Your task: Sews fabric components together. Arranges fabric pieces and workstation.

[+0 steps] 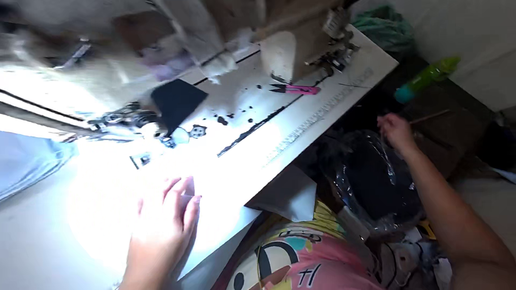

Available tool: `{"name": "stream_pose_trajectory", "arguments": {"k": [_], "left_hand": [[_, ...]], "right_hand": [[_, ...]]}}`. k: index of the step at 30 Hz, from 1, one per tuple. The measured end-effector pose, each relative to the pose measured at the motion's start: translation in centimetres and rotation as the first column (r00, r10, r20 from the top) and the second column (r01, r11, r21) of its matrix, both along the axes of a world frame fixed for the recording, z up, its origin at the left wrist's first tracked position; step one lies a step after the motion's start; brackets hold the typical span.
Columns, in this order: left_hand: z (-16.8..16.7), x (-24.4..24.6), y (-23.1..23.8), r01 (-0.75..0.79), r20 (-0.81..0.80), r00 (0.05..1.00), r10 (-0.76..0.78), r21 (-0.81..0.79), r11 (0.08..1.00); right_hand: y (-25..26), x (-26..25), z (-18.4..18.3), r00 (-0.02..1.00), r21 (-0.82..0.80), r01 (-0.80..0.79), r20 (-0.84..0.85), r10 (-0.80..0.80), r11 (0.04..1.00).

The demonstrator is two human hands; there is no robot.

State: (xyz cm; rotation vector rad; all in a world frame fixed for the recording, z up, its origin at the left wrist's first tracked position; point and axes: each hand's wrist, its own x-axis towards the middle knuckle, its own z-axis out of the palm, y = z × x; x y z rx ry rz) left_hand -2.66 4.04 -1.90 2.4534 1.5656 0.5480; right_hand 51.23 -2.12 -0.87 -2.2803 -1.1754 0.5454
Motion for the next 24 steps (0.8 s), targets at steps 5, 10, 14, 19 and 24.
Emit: {"name": "stream_pose_trajectory", "arguments": {"k": [5,10,14,19,24], "left_hand": [[0.2,1.3,-0.9,-0.094,0.034,0.995,0.097,-0.066,0.993],[-0.6,0.6,-1.3,0.022,0.114,0.993,-0.038,0.138,0.990],[-0.9,0.6,-1.5,0.057,0.077,0.995,-0.070,0.164,0.985],[-0.2,1.2,-1.0,-0.014,0.030,0.999,0.012,0.042,0.999],[-1.0,0.3,-0.7,0.017,0.024,1.000,-0.019,0.076,0.997]], "right_hand": [[-13.6,-1.2,-14.1,0.998,-0.564,-0.062,-0.021,0.062,0.824],[-18.1,-3.1,-18.0,0.976,-0.442,-0.098,0.133,0.173,0.892],[-18.1,-2.4,-17.2,0.967,-0.511,-0.179,0.063,0.245,0.840],[-19.6,-4.1,-18.0,0.950,-0.532,-0.220,0.072,0.302,0.818],[-18.5,-3.4,-16.7,0.992,-0.423,-0.122,-0.041,0.116,0.898]]}}
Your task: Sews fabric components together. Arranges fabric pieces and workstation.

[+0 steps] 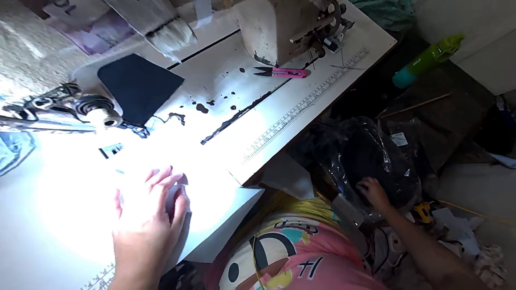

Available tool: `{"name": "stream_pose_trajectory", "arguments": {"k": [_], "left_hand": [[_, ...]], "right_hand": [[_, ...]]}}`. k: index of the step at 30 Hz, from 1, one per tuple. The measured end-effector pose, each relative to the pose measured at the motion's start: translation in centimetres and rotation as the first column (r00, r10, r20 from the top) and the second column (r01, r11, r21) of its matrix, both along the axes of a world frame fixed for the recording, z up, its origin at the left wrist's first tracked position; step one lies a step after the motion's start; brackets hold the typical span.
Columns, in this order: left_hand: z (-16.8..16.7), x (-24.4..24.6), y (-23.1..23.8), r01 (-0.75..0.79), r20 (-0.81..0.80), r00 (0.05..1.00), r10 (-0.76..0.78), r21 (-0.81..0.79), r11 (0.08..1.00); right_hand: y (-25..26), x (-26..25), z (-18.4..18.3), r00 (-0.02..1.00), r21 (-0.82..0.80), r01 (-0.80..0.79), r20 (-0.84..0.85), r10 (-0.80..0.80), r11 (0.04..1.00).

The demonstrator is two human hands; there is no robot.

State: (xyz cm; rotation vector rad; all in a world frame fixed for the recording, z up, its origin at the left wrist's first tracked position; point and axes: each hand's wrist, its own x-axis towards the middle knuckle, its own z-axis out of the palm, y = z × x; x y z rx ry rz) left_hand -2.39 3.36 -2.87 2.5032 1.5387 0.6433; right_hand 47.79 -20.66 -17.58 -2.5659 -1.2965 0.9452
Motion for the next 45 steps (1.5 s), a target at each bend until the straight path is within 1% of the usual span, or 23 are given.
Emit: {"name": "stream_pose_trajectory", "arguments": {"k": [5,7,10,12,15,16,18,19,20,21,23,24,25,27,29,31,33,35,38,40,42,44,45], "left_hand": [[0.0,-0.1,-0.3,-0.021,-0.004,1.000,0.022,0.028,0.999],[0.0,0.0,-0.3,-0.036,0.014,0.999,0.036,0.021,0.999],[-0.1,0.0,-0.2,-0.025,0.041,0.999,0.024,0.022,0.999],[-0.2,-0.1,-0.1,-0.013,0.048,0.999,0.013,0.016,1.000],[-0.1,0.1,-0.2,-0.018,0.047,0.999,0.018,0.007,1.000],[0.0,0.2,-0.3,-0.023,0.043,0.999,0.022,0.002,1.000],[0.2,0.4,-0.5,-0.021,0.033,0.999,0.022,-0.004,1.000],[0.2,0.6,-0.6,-0.018,0.029,0.999,0.018,-0.005,1.000],[0.3,0.7,-0.9,-0.012,0.024,1.000,0.012,-0.004,1.000],[0.4,0.8,-1.2,-0.005,0.023,1.000,0.005,-0.005,1.000],[0.6,1.2,-1.9,0.002,0.019,1.000,-0.002,-0.008,1.000],[0.8,1.4,-2.1,0.004,0.023,1.000,-0.004,-0.005,1.000],[1.0,1.6,-2.3,0.006,0.033,0.999,-0.006,-0.005,1.000],[1.6,2.0,-2.5,-0.004,0.094,0.996,0.005,-0.011,1.000],[1.8,1.7,-2.6,-0.074,0.230,0.970,0.078,-0.026,0.997],[1.8,1.0,-2.2,-0.122,0.449,0.886,0.119,-0.021,0.992],[2.4,0.2,-1.7,-0.119,0.471,0.875,0.110,-0.010,0.993],[3.6,0.0,-1.0,-0.066,0.301,0.950,0.081,-0.058,0.996],[4.0,1.1,0.8,0.075,0.084,0.994,-0.069,-0.080,0.994],[3.7,1.7,1.8,0.150,0.052,0.987,-0.150,0.003,0.989],[3.7,1.7,2.0,0.164,0.118,0.979,-0.163,0.002,0.986],[4.1,1.2,1.4,0.130,0.261,0.962,-0.076,-0.196,0.972],[4.2,1.0,1.2,0.117,0.334,0.942,-0.013,-0.293,0.949]], "right_hand": [[1.0,2.0,2.5,0.977,-0.125,0.085,-0.183,-0.107,0.988],[1.4,2.4,3.3,0.950,-0.137,0.196,-0.218,-0.223,0.971],[2.5,2.8,5.3,0.890,-0.003,0.405,-0.227,-0.395,0.914],[3.8,3.1,7.3,0.884,0.166,0.461,-0.169,-0.436,0.872],[8.1,2.7,12.0,0.919,0.460,0.366,-0.041,-0.392,0.809],[9.9,1.8,14.1,0.953,0.514,0.265,-0.009,-0.304,0.816],[13.5,-0.9,18.4,0.996,0.591,-0.083,0.068,0.053,0.802],[15.2,-2.8,20.8,0.953,0.604,-0.266,0.046,0.301,0.751],[16.9,-5.0,23.0,0.829,0.609,-0.426,-0.033,0.558,0.669],[18.8,-7.7,24.7,0.625,0.626,-0.540,-0.149,0.766,0.563],[22.5,-14.2,26.6,0.217,0.639,-0.652,-0.360,0.907,0.409],[24.2,-17.4,26.6,0.111,0.620,-0.692,-0.416,0.903,0.370],[25.8,-20.5,25.9,0.061,0.600,-0.729,-0.425,0.903,0.331],[28.7,-25.6,22.9,0.084,0.584,-0.773,-0.293,0.952,0.248],[30.3,-29.0,20.0,0.222,0.584,-0.780,-0.077,0.972,0.224],[30.9,-30.8,18.6,0.354,0.669,-0.704,0.039,0.934,0.239],[31.0,-31.3,18.0,0.436,0.725,-0.627,0.023,0.900,0.285],[31.0,-31.1,18.6,0.463,0.719,-0.556,-0.148,0.874,0.417],[31.7,-30.3,20.2,0.453,0.618,-0.533,-0.368,0.812,0.577],[31.9,-29.3,21.3,0.418,0.540,-0.586,-0.437,0.797,0.604],[31.2,-27.6,21.7,0.319,0.516,-0.661,-0.465,0.826,0.546],[30.2,-25.4,21.6,0.195,0.550,-0.737,-0.383,0.903,0.393],[29.8,-24.5,21.7,0.180,0.538,-0.767,-0.345,0.921,0.351]]}}
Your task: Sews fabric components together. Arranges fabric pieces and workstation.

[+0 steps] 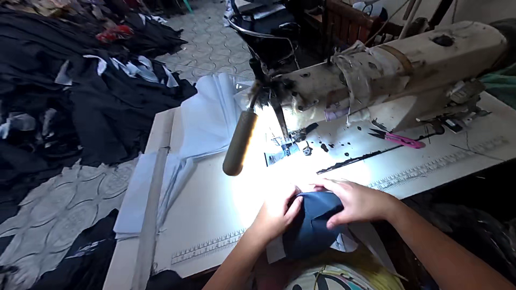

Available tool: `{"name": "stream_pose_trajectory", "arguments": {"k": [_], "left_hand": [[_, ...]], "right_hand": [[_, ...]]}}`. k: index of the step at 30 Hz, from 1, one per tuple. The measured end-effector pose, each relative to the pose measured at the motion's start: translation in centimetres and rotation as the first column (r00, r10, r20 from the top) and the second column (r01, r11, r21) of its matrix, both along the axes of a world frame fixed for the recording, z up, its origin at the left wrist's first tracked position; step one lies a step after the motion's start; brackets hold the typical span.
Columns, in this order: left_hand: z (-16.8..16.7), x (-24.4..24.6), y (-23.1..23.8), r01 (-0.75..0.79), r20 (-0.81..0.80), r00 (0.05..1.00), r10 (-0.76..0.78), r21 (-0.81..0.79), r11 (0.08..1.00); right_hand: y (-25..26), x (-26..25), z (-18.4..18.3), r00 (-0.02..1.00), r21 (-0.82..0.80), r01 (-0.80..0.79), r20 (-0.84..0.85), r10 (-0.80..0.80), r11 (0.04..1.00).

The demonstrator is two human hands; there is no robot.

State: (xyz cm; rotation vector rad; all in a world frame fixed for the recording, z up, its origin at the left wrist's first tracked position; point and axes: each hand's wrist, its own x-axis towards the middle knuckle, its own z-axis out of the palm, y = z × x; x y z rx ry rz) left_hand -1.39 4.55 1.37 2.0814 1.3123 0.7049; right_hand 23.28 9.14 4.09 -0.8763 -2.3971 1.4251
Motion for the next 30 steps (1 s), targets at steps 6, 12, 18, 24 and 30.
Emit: {"name": "stream_pose_trajectory", "arguments": {"k": [6,12,18,24,30], "left_hand": [[0.9,0.2,-0.5,0.023,0.208,0.978,0.027,-0.235,0.972],[0.4,0.9,-0.1,-0.127,0.106,0.986,0.128,-0.022,0.992],[2.7,-1.3,4.4,-0.207,-0.400,0.900,0.176,-0.036,0.978],[1.6,-3.3,7.0,0.029,-0.167,0.984,-0.064,-0.201,0.979],[1.1,-2.7,4.4,0.130,0.038,0.989,-0.144,0.251,0.959]], "right_hand": [[-0.1,-0.9,0.0,0.953,0.237,0.298,-0.016,-0.303,0.925],[2.7,-4.8,0.3,0.948,0.269,0.142,0.240,-0.209,0.953],[3.0,-5.2,0.4,0.901,0.245,0.139,0.370,-0.225,0.960],[3.3,-2.8,-1.7,0.966,0.243,0.253,-0.112,-0.232,0.936],[3.6,-2.3,-3.3,0.824,-0.077,0.289,-0.487,-0.289,0.954]]}}
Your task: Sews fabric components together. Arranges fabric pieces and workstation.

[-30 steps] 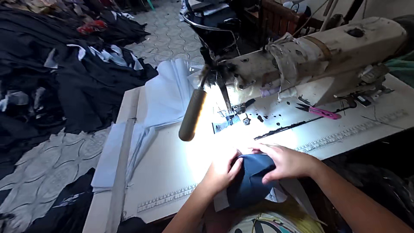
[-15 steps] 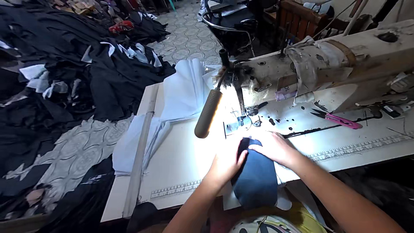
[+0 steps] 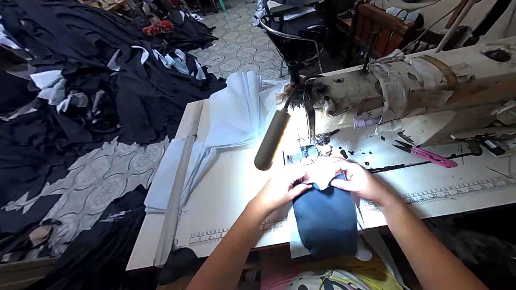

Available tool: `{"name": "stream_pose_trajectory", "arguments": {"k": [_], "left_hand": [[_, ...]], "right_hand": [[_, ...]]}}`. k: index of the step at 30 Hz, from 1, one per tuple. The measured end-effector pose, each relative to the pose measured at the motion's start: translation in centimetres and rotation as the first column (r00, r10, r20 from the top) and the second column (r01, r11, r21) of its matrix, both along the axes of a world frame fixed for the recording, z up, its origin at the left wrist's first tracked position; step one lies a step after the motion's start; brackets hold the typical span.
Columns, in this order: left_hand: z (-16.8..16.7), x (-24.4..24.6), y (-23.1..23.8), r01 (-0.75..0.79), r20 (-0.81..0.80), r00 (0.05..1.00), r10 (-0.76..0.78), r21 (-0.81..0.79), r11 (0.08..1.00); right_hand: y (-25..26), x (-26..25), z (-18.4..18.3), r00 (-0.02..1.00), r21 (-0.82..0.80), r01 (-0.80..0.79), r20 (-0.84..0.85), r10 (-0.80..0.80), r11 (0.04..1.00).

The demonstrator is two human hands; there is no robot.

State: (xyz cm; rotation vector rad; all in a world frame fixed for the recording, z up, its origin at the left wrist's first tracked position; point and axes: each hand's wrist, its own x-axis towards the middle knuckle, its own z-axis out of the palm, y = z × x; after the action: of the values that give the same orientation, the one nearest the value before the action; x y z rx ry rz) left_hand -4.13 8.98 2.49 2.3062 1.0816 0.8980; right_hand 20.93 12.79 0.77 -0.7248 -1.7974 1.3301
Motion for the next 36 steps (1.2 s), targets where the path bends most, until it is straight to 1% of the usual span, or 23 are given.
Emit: {"name": "stream_pose_trajectory", "arguments": {"k": [3,5,7,9,12,15,18,20,22,24,27,29,31,36], "left_hand": [[0.9,0.2,-1.4,-0.053,0.028,0.998,0.053,0.006,0.999],[0.8,0.3,-1.8,-0.058,0.066,0.996,0.059,-0.014,0.998],[0.5,0.0,-1.5,-0.023,0.079,0.997,0.025,-0.024,0.999],[0.6,-0.2,-1.2,-0.010,0.068,0.998,0.012,-0.029,1.000],[1.2,-0.6,-1.2,0.012,0.000,1.000,-0.012,-0.092,0.996],[2.0,-0.5,-1.4,0.022,-0.080,0.996,-0.035,-0.157,0.987],[2.3,-0.6,-1.6,-0.008,-0.087,0.996,-0.015,-0.250,0.968],[2.6,-1.1,-1.8,-0.054,-0.108,0.994,0.017,-0.346,0.937],[2.8,-1.6,-2.2,-0.092,-0.118,0.992,0.048,-0.399,0.912],[2.5,-2.0,-2.7,-0.097,-0.048,0.995,0.085,-0.386,0.917],[1.0,-2.1,-3.1,-0.111,0.143,0.978,0.152,-0.261,0.959],[0.5,-1.8,-3.5,-0.132,0.222,0.959,0.178,-0.208,0.969],[0.4,-1.8,-3.8,-0.134,0.252,0.950,0.183,-0.199,0.971],[0.1,-2.7,-3.7,-0.055,0.289,0.951,0.112,-0.197,0.979]], "right_hand": [[-0.2,-0.1,0.4,0.985,-0.083,-0.027,-0.170,0.013,0.996],[-0.6,-0.4,0.8,0.974,-0.116,0.020,-0.224,-0.046,0.993],[-0.7,-0.7,0.9,0.975,-0.080,0.079,-0.201,-0.094,0.994],[-0.7,-0.9,0.7,0.969,-0.057,0.098,-0.222,-0.109,0.994],[-0.7,-0.8,0.7,0.978,-0.036,0.125,-0.164,-0.130,0.991],[-1.0,-0.7,0.9,0.983,-0.006,0.173,-0.068,-0.173,0.985],[-1.3,-0.7,1.0,0.975,0.004,0.223,-0.026,-0.223,0.975],[-1.2,-0.6,0.9,0.970,0.024,0.241,-0.044,-0.239,0.970],[-1.2,-0.6,0.8,0.964,0.035,0.261,-0.064,-0.258,0.965],[-1.2,-0.7,0.8,0.961,0.039,0.269,-0.079,-0.266,0.962],[-1.3,-0.9,0.8,0.955,0.067,0.289,-0.084,-0.284,0.955],[-1.4,-0.9,1.1,0.949,0.077,0.313,-0.068,-0.308,0.947],[-1.4,-0.9,1.1,0.946,0.073,0.324,-0.062,-0.320,0.943],[-1.4,-0.9,0.9,0.951,0.058,0.303,-0.083,-0.298,0.951]]}}
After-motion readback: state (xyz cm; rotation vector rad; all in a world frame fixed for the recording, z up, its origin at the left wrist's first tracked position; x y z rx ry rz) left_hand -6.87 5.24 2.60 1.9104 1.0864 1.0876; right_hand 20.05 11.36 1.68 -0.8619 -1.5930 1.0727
